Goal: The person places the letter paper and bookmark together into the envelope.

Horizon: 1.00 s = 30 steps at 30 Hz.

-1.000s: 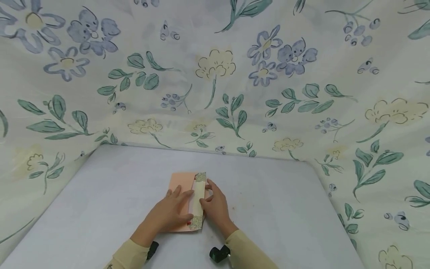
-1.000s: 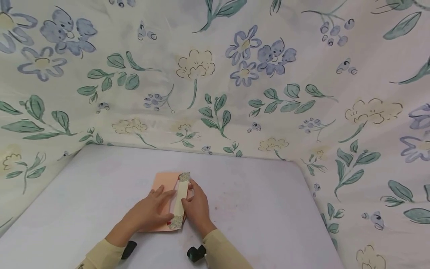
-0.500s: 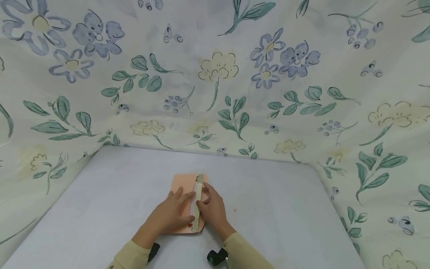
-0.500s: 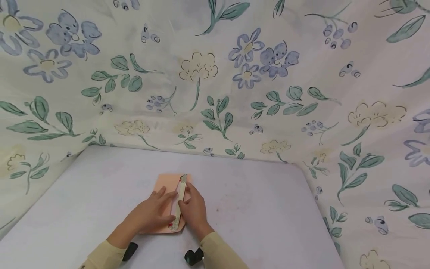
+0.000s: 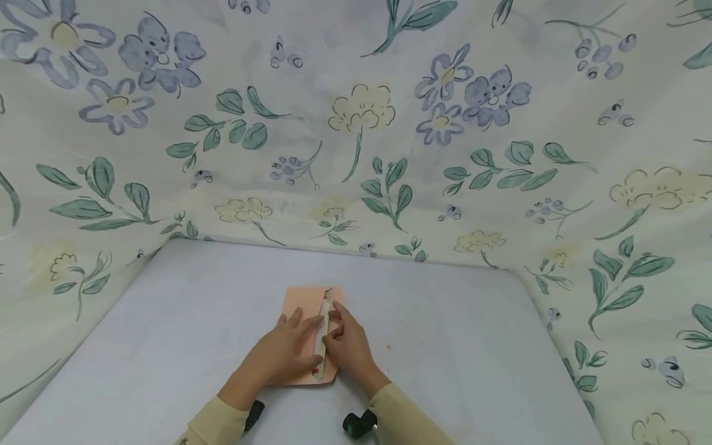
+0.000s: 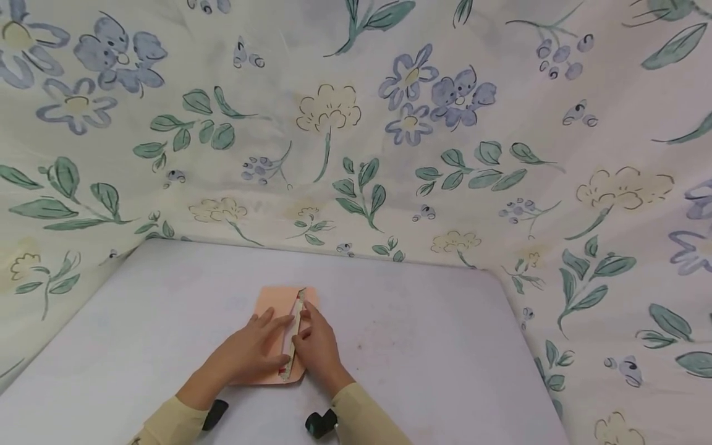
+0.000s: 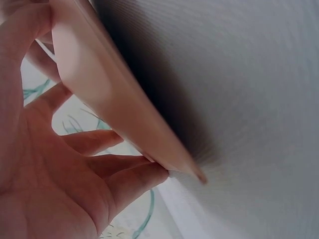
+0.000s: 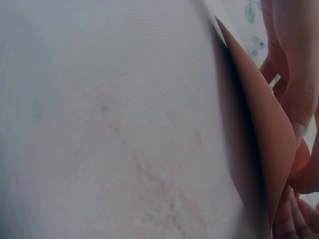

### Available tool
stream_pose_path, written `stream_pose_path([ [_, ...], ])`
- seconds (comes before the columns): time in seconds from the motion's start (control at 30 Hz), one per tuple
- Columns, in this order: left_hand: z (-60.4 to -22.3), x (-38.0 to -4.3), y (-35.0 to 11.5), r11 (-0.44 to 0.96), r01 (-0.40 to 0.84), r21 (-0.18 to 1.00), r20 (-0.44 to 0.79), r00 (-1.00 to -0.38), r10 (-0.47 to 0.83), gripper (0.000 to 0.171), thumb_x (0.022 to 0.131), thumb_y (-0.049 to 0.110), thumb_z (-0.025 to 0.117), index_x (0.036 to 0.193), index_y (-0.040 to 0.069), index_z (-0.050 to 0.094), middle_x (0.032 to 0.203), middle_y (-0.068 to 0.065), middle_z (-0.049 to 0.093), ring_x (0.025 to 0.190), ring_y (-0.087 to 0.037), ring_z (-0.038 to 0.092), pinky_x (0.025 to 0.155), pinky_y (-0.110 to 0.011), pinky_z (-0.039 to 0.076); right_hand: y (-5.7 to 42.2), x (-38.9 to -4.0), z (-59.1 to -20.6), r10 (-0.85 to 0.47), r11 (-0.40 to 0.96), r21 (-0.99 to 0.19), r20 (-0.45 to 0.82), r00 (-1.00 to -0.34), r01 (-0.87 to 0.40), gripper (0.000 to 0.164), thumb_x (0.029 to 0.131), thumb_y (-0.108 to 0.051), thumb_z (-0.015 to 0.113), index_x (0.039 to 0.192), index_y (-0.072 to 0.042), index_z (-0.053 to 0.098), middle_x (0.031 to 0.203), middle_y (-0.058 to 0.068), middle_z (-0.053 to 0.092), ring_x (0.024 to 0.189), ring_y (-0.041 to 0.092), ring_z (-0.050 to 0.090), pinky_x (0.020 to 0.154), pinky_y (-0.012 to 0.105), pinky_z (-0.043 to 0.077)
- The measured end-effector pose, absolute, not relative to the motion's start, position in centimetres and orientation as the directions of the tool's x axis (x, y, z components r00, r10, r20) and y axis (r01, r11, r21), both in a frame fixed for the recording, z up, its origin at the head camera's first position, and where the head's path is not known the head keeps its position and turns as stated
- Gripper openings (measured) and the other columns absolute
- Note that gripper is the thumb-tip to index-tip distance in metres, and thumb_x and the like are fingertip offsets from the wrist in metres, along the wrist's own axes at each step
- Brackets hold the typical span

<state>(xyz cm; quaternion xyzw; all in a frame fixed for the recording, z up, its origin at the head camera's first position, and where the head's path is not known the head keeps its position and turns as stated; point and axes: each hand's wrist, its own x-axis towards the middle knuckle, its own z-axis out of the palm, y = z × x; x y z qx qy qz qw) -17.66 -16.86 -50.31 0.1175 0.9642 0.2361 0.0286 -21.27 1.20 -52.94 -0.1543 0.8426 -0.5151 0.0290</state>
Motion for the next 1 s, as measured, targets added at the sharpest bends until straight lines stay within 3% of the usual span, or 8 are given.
stream_pose_path([
  [0.67, -50.16, -17.75, -16.46, 0.864, 0.229, 0.449, 0.023, -0.969, 0.245, 0.074, 0.084, 0.045, 0.08, 0.148, 0.021, 0.053, 0.154, -0.034, 0.037, 0.132, -0.067, 0.036, 0.094, -0.071, 0.045, 1.05, -21.07, -53.03, -0.276, 0.457, -0.843, 0.168, -0.946, -0.283, 0.068, 0.087, 0.004, 0.068, 0.15, -0.001, 0.044, 0.132, 0.014, 0.066, 0.08, 0.003, 0.062, 0.071, 0.019, 0.052],
  [1.0, -50.06, -17.73, -16.5, 0.88, 0.21, 0.426, -0.017, -0.971, 0.24, 0.079, 0.083, 0.052, 0.079, 0.149, 0.022, 0.052, 0.156, -0.032, 0.036, 0.134, -0.065, 0.036, 0.095, -0.07, 0.045, 1.81, -21.29, -53.33, -0.238, 0.465, -0.841, 0.184, -0.954, -0.278, 0.059, 0.091, -0.001, 0.067, 0.147, -0.003, 0.048, 0.128, 0.012, 0.068, 0.083, 0.008, 0.068, 0.069, 0.02, 0.054],
])
